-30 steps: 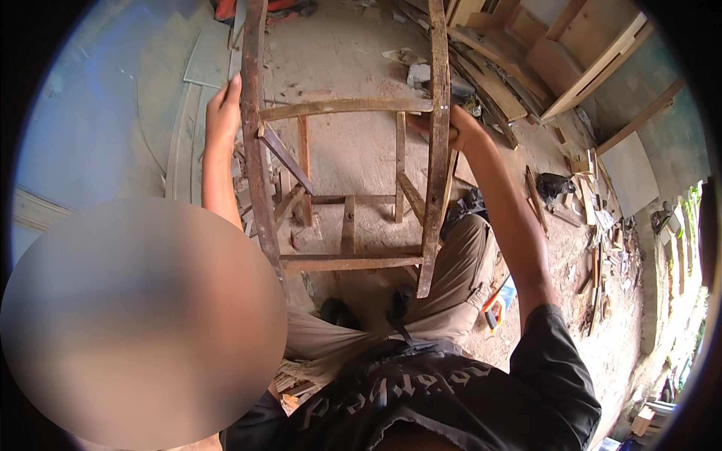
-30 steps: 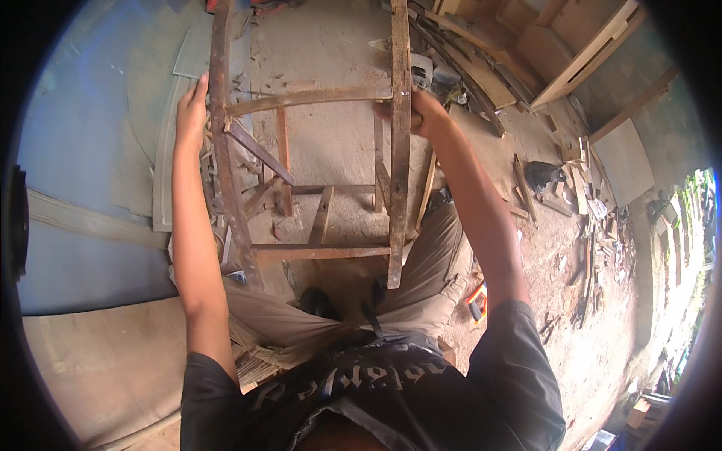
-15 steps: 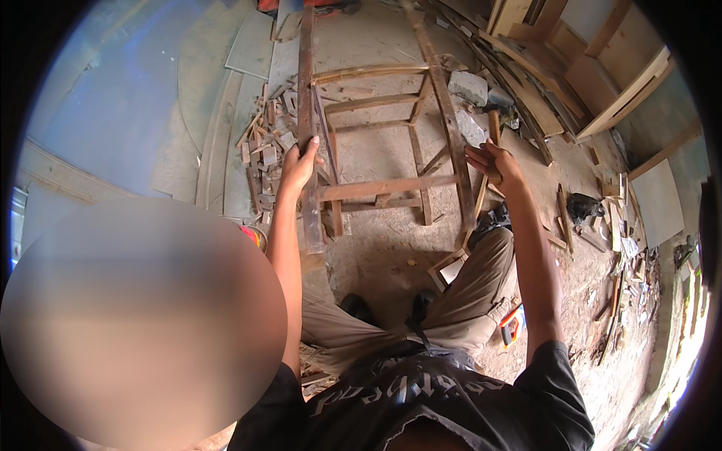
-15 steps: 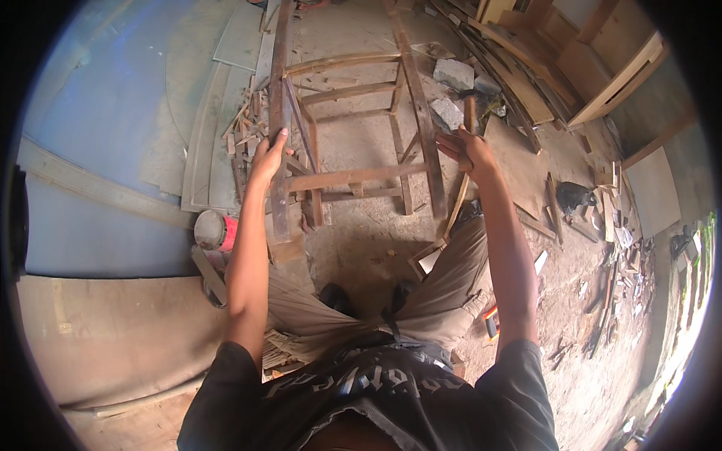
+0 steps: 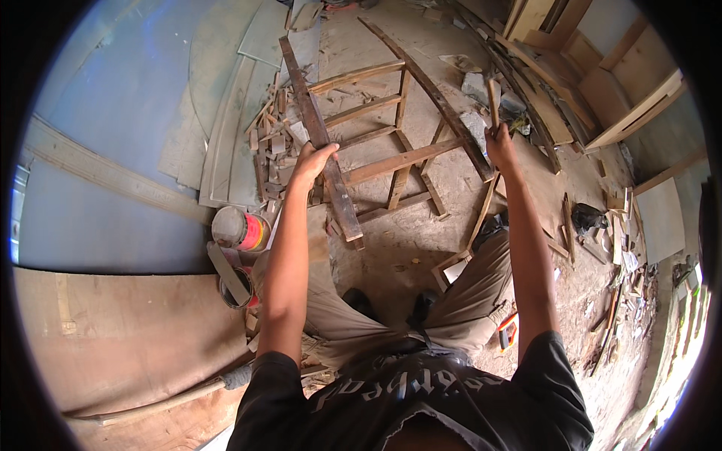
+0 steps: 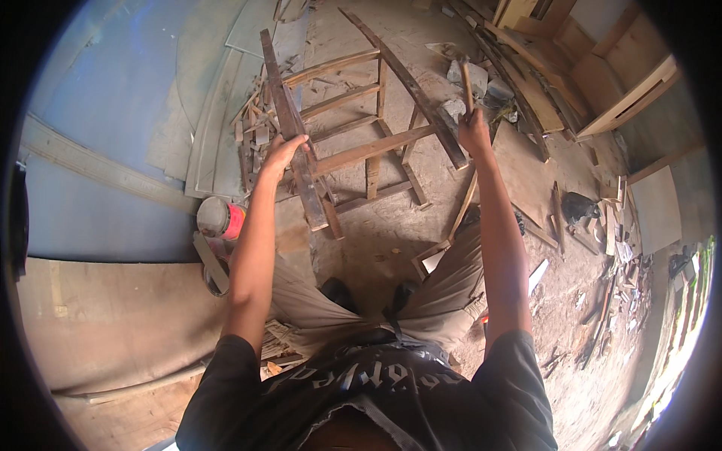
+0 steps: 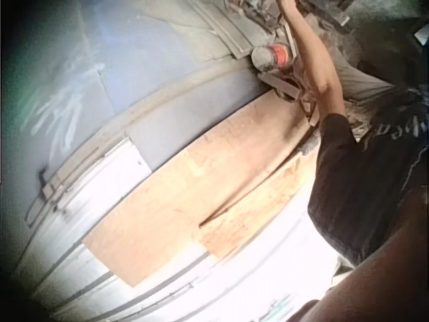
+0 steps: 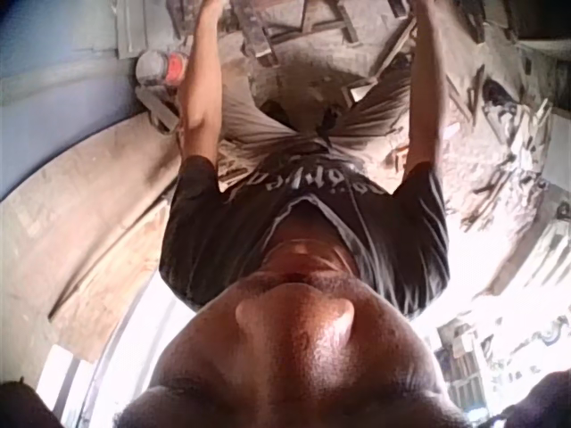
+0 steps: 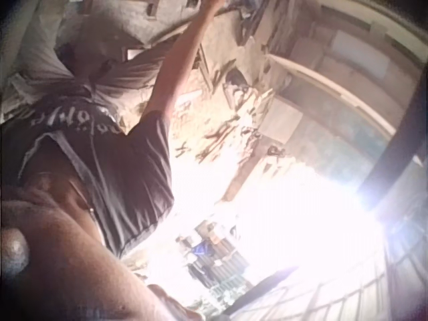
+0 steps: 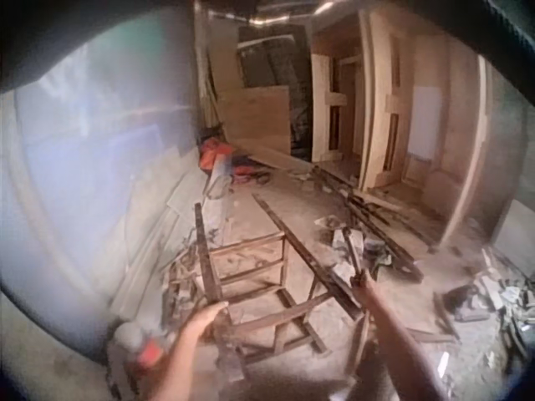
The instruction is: The person uses a hammer to forcefully dismantle a wooden chair frame. They repeatedly strike the joints to separate the legs and crossbars, eventually breaking the frame apart into individual pieces.
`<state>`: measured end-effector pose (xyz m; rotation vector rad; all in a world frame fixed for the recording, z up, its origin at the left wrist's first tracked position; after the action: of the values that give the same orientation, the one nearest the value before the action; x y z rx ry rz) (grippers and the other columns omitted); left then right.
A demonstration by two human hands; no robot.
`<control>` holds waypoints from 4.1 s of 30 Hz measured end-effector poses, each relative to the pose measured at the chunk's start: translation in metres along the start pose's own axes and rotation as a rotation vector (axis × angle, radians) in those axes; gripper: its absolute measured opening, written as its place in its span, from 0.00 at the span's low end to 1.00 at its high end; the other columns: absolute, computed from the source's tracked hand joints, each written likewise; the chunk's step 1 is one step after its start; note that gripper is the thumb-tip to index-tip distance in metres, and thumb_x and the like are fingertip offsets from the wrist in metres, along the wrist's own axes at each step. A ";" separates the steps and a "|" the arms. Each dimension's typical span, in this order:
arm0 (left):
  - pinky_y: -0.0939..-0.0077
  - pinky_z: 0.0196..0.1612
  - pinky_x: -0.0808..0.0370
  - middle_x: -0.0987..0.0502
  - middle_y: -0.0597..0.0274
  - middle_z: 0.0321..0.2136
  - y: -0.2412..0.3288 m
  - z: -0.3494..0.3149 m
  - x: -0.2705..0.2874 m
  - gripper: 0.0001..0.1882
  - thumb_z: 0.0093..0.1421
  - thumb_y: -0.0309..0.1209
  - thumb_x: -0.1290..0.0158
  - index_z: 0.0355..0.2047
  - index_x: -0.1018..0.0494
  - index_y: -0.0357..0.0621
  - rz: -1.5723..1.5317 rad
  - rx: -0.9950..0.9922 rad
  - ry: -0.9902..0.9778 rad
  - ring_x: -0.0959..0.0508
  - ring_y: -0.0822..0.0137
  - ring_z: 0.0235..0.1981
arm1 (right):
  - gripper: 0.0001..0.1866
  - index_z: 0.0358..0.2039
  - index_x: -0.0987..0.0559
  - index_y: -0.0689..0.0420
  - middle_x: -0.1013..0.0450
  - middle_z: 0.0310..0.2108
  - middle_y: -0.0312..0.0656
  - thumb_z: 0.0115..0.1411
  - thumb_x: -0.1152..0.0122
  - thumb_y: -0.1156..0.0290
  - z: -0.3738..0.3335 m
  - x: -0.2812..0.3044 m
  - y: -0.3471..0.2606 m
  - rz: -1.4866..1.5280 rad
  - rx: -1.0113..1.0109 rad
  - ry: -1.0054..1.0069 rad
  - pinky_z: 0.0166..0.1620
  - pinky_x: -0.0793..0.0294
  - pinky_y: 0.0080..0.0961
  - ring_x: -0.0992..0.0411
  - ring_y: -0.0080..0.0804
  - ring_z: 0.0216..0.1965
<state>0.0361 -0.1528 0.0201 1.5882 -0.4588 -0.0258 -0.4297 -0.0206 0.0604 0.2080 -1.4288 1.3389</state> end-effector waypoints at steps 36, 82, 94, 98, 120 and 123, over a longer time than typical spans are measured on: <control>0.52 0.39 0.24 0.22 0.38 0.32 0.048 0.034 -0.054 0.24 0.59 0.43 0.51 0.44 0.38 0.34 0.910 0.034 0.132 0.21 0.42 0.36 | 0.18 0.30 0.30 0.56 0.37 0.16 0.30 0.64 0.49 0.52 -0.035 0.112 -0.078 0.310 -0.069 -0.030 0.13 0.45 0.17 0.39 0.15 0.13; 0.53 0.51 0.33 0.26 0.50 0.45 0.147 -0.051 -0.153 0.25 0.61 0.51 0.51 0.41 0.26 0.39 0.897 -0.586 0.154 0.26 0.57 0.46 | 0.21 0.35 0.26 0.62 0.31 0.18 0.43 0.64 0.49 0.53 -0.201 0.167 -0.008 -0.048 -0.266 -0.320 0.27 0.35 0.31 0.35 0.28 0.21; 0.48 0.46 0.28 0.25 0.30 0.37 0.054 -0.013 -0.053 0.27 0.64 0.47 0.61 0.48 0.40 0.32 0.813 0.065 0.125 0.24 0.36 0.42 | 0.17 0.39 0.31 0.64 0.28 0.23 0.57 0.65 0.50 0.60 -0.094 0.032 -0.164 0.281 0.220 -0.355 0.30 0.30 0.44 0.26 0.55 0.25; 0.48 0.45 0.28 0.24 0.31 0.36 0.057 -0.014 -0.049 0.26 0.64 0.48 0.61 0.47 0.39 0.34 0.819 0.095 0.163 0.24 0.36 0.41 | 0.18 0.37 0.31 0.63 0.28 0.21 0.58 0.66 0.53 0.58 -0.020 -0.021 -0.236 0.215 0.505 -0.116 0.27 0.32 0.47 0.28 0.59 0.24; 0.48 0.45 0.28 0.24 0.31 0.36 0.059 -0.016 -0.051 0.27 0.65 0.48 0.62 0.48 0.40 0.33 0.817 0.114 0.122 0.24 0.37 0.41 | 0.18 0.36 0.30 0.64 0.27 0.19 0.51 0.63 0.58 0.59 0.029 -0.098 -0.263 -0.080 0.278 -0.659 0.23 0.24 0.35 0.24 0.41 0.20; 0.50 0.46 0.28 0.25 0.32 0.38 0.055 -0.008 -0.043 0.28 0.65 0.48 0.63 0.50 0.40 0.33 0.826 0.139 0.129 0.24 0.38 0.42 | 0.28 0.25 0.27 0.66 0.29 0.15 0.48 0.66 0.57 0.52 0.044 -0.080 -0.280 -0.023 0.248 -0.626 0.21 0.25 0.33 0.25 0.37 0.18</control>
<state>-0.0160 -0.1321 0.0629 1.4190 -0.9968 0.7433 -0.2196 -0.1930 0.1750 0.8651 -1.7517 1.5017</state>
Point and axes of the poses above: each hand's wrist, its own z-axis towards the middle knuckle, its own x-axis out of the back of the hand, y = z × x, the point moved 10 cm from there along z, towards the middle knuckle
